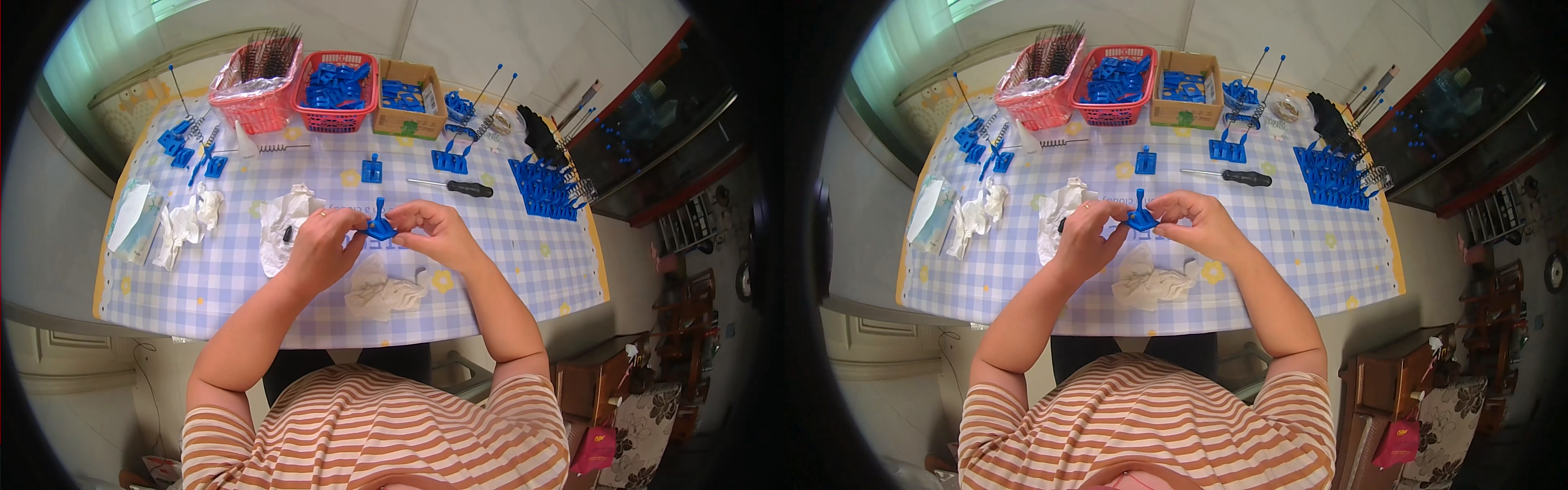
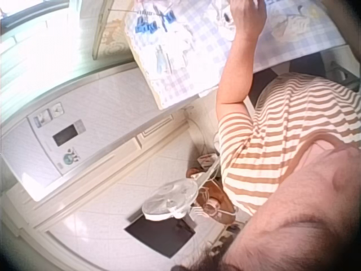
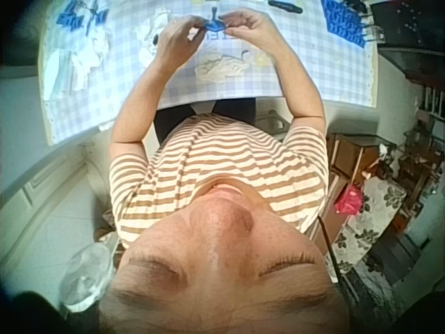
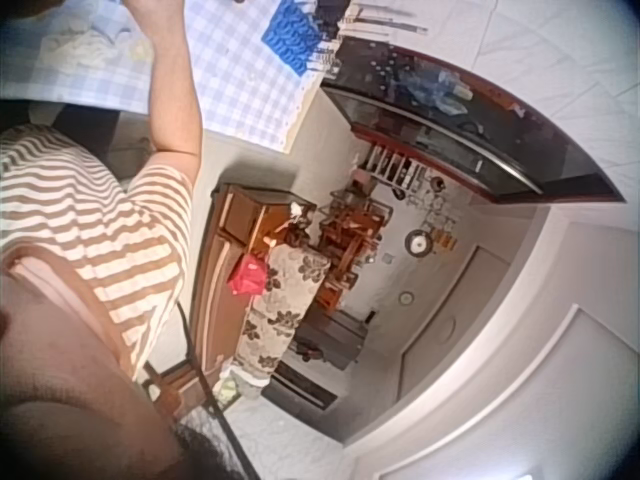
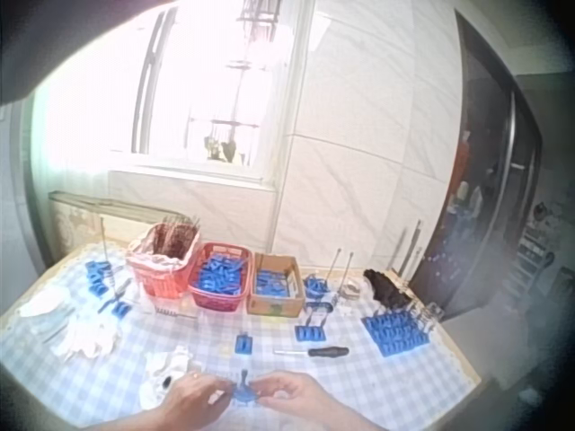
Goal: The person assembles plastic components with metal terminals and spring wires by hand, using pliers and a screwdriver to manipulate the parts.
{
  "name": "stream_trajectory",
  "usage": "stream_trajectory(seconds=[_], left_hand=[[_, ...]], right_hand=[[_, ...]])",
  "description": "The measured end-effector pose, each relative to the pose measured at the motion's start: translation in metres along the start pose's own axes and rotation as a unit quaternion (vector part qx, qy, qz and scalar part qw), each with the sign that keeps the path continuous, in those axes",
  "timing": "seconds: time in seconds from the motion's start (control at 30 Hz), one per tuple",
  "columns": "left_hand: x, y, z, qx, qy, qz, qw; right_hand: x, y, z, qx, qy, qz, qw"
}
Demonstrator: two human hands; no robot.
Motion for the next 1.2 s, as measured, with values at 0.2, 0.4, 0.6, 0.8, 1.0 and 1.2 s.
stream_trajectory(seconds=[0.2, 0.4, 0.6, 0.8, 1.0, 1.2], left_hand=[[-0.009, -0.006, 0.005, -0.044, 0.144, 0.103, 0.983], [-0.011, -0.008, 0.005, -0.062, 0.174, 0.122, 0.975], [-0.01, -0.007, 0.005, -0.076, 0.16, 0.092, 0.98], [-0.011, -0.008, 0.004, -0.097, 0.166, 0.145, 0.97], [-0.025, -0.026, 0.014, -0.126, 0.25, 0.382, 0.881], [-0.022, -0.026, 0.012, -0.137, 0.272, 0.505, 0.808]], right_hand=[[-0.004, -0.002, 0.002, 0.006, 0.03, 0.029, 0.999], [-0.018, -0.006, 0.005, 0.059, 0.136, 0.171, 0.974], [-0.037, -0.022, 0.012, 0.057, 0.315, 0.314, 0.894], [-0.041, -0.026, 0.015, 0.055, 0.272, 0.258, 0.925], [-0.029, -0.006, 0.01, 0.101, 0.245, 0.147, 0.953], [-0.034, -0.014, 0.012, 0.053, 0.238, 0.167, 0.955]])
Point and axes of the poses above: each hand's wrist, its own z-axis away from the middle knuckle, its own y-axis out of the back of the hand, x = y × z, the point moved 5 cm from there along -z, towards the middle knuckle, and after that the axes turned 8 degrees about -z, right-handed, at the moved point
